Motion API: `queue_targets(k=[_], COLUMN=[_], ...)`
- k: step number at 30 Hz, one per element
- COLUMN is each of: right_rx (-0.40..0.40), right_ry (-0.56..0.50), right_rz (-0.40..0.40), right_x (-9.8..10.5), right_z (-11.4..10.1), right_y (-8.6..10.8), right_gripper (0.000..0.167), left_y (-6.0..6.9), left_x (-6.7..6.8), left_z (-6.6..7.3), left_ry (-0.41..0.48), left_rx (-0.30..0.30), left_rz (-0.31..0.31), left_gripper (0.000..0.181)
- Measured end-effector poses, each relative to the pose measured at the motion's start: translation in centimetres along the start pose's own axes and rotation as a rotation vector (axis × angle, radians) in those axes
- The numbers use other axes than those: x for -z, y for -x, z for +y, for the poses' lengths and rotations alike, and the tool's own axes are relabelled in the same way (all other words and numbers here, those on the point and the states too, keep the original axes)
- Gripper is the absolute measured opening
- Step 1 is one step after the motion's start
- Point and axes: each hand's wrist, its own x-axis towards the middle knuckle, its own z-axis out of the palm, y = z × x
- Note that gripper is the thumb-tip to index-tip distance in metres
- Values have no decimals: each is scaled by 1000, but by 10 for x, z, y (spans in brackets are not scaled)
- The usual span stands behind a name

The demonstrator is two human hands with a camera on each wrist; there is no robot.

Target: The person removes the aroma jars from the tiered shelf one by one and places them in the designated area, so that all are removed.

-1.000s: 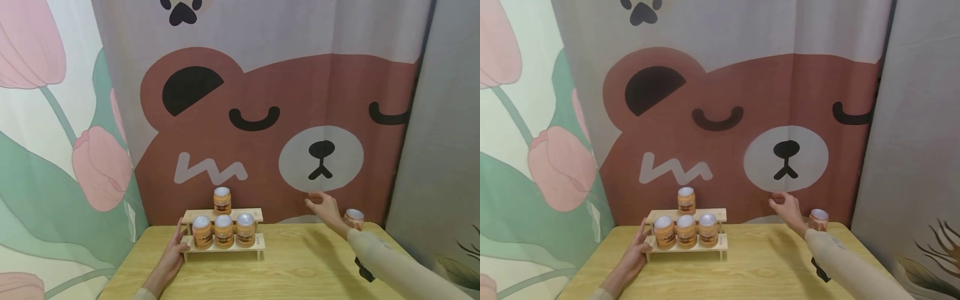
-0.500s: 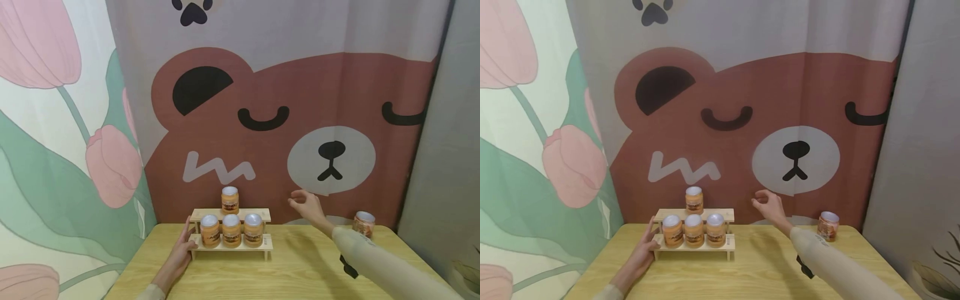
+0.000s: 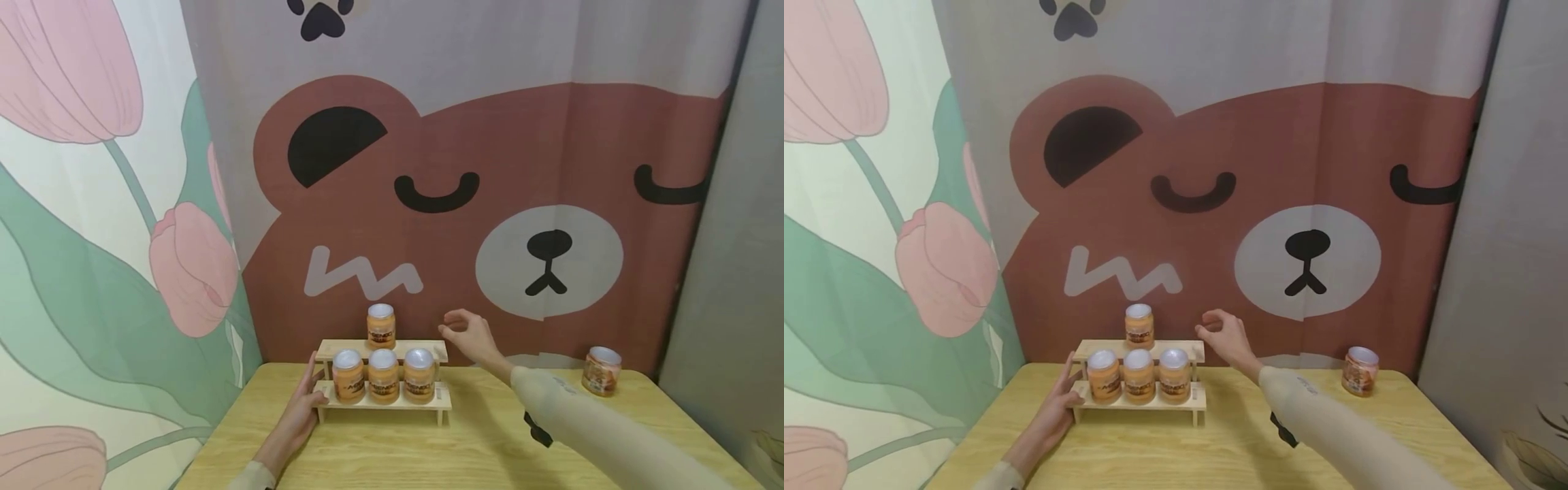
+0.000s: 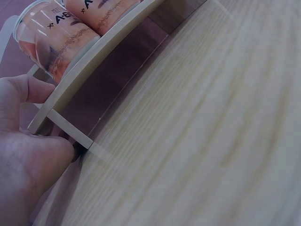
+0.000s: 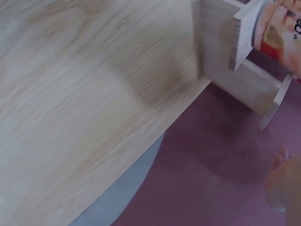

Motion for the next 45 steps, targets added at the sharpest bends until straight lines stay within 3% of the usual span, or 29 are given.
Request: queue_targets(k=[7, 16, 24, 30, 35, 40, 45], right_rx=[4, -64, -69, -98, -96, -70, -68], right_ry=[-12, -35, -90, -86, -44, -50, -51], right_rz=[-47, -157, -224, -235, -252, -275, -246], right_x=[-20, -47, -69, -81, -87, -89, -94], right_z=[-14, -27, -37, -45, -52, -55, -55], right_y=[-8, -13, -22, -32, -34, -37, -41], right_gripper=[44, 66, 74, 78, 76, 62, 59], left_y=[0, 0, -2, -1, 1, 0, -1], left_x=[-1, -2, -2, -2, -1, -2, 0], left_z=[2, 1, 0, 1, -1, 0, 0], left_ry=[-13, 6, 4, -10, -11, -5, -8], left_rx=[6, 4, 13, 29, 29, 23, 21], left_rz=[2, -4, 14, 23, 22, 10, 13], left_gripper=[108, 109, 109, 108, 109, 109, 109])
